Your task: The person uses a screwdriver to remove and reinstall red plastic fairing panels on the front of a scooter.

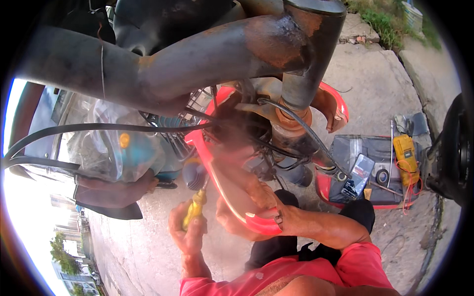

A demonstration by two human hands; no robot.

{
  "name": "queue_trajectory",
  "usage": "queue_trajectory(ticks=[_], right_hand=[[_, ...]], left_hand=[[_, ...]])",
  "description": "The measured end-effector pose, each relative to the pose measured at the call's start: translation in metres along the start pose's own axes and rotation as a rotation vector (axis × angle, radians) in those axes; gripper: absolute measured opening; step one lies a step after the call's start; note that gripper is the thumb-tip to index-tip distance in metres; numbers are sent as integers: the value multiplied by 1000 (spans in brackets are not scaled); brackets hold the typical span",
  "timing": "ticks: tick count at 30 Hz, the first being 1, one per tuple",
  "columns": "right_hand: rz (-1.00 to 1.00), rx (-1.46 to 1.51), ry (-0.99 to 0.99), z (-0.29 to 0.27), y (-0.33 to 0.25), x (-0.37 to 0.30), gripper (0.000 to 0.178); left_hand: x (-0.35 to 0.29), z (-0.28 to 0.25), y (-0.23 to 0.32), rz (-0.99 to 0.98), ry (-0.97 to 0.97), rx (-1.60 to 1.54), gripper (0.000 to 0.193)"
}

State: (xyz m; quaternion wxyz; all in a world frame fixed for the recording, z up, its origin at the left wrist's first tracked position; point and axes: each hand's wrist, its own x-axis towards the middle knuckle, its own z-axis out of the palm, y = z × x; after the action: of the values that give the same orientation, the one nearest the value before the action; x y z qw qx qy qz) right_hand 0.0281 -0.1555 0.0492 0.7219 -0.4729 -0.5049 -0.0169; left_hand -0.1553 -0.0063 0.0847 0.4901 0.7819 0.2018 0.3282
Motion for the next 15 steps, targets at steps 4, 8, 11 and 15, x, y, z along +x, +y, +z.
queue_trajectory(ticks=[4,8,11,15], right_hand=[[31,49,-8,-4,-2,2,106],[-40,-67,-1,-7,-2,1,105],[-65,-105,-8,-4,6,-7,101],[-42,-95,-17,-5,10,-8,97]], left_hand=[[-2,0,1,-30,-10,-55,43],[-2,0,3,-40,-38,-71,42],[-4,-1,0,-41,-22,-47,43],[-1,-3,-12,81,-98,-18,44]])
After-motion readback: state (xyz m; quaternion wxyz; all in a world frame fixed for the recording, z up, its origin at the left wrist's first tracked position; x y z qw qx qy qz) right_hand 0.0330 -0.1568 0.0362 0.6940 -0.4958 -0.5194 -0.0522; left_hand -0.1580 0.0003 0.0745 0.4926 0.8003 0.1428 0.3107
